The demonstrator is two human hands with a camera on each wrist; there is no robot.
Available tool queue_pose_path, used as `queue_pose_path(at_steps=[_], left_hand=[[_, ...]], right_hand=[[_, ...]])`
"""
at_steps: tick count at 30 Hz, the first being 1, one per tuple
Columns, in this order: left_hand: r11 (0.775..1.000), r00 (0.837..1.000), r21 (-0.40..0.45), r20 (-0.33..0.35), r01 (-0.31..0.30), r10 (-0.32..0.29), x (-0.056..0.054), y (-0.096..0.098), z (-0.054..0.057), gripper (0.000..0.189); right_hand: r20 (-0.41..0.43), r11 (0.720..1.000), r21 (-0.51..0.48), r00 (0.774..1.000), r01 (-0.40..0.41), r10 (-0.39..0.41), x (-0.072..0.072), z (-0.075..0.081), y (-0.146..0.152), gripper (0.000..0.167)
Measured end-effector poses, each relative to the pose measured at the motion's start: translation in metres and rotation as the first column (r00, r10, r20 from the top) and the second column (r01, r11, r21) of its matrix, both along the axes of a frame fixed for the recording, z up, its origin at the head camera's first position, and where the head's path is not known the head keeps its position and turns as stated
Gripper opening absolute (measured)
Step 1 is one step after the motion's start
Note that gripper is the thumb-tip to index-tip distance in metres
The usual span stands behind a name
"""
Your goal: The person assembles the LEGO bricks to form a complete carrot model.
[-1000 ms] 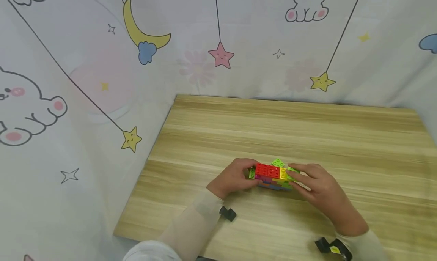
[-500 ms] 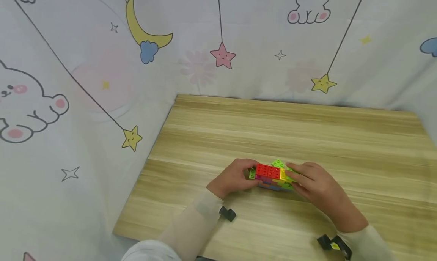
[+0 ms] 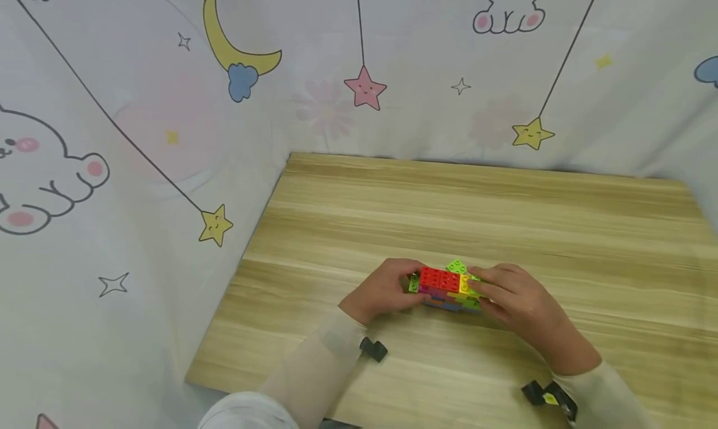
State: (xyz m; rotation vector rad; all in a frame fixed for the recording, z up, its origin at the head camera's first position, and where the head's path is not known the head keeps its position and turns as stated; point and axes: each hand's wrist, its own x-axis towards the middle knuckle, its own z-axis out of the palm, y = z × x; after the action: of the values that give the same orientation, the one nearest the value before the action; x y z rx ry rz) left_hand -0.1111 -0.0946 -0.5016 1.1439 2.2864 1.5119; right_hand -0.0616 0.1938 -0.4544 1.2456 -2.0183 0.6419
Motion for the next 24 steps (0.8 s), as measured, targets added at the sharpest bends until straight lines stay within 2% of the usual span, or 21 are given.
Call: queue_pose_path(at_steps=[11,13,16,18,19,22,24], left_hand=[[1.0,1.0,-0.001,0.0,0.003,-0.003,0.0,0.002,0.0,0.034],[1.0,1.0,-0.003,0.004,0.009,-0.009,0.0,0.002,0.0,0.034],[1.0,1.0,-0.004,0.009,0.021,-0.021,0.001,0.003,0.001,0.034],[1.0,1.0,0.001,0.015,0.025,-0.025,0.001,0.004,0.001,0.034],[1.0,1.0,0.006,0.018,0.025,-0.025,0.001,0.004,0.001,0.034],[1.0,1.0,0.008,0.019,0.023,-0.023,0.002,0.007,0.001,0.033],[1.0,1.0,-0.003,0.004,0.029,-0.029,0.003,0.009,0.001,0.034]], right_hand=[[0.027,0.999,-0.015,0.999,0.039,-0.038,0.004,-0.001,0.003,0.039],[0.059,0.997,-0.046,0.996,0.066,-0.063,0.006,-0.006,0.006,0.045],[0.167,0.986,-0.12,0.981,0.116,-0.095,0.012,-0.017,0.012,0.061],[0.281,0.975,-0.174,0.956,0.137,-0.085,0.017,-0.027,0.016,0.071],[0.351,0.97,-0.192,0.933,0.149,-0.074,0.019,-0.032,0.017,0.072],[0.528,0.96,-0.199,0.847,0.198,-0.065,0.023,-0.045,0.018,0.072],[0.603,0.957,-0.189,0.795,0.222,-0.065,0.025,-0.051,0.017,0.067]])
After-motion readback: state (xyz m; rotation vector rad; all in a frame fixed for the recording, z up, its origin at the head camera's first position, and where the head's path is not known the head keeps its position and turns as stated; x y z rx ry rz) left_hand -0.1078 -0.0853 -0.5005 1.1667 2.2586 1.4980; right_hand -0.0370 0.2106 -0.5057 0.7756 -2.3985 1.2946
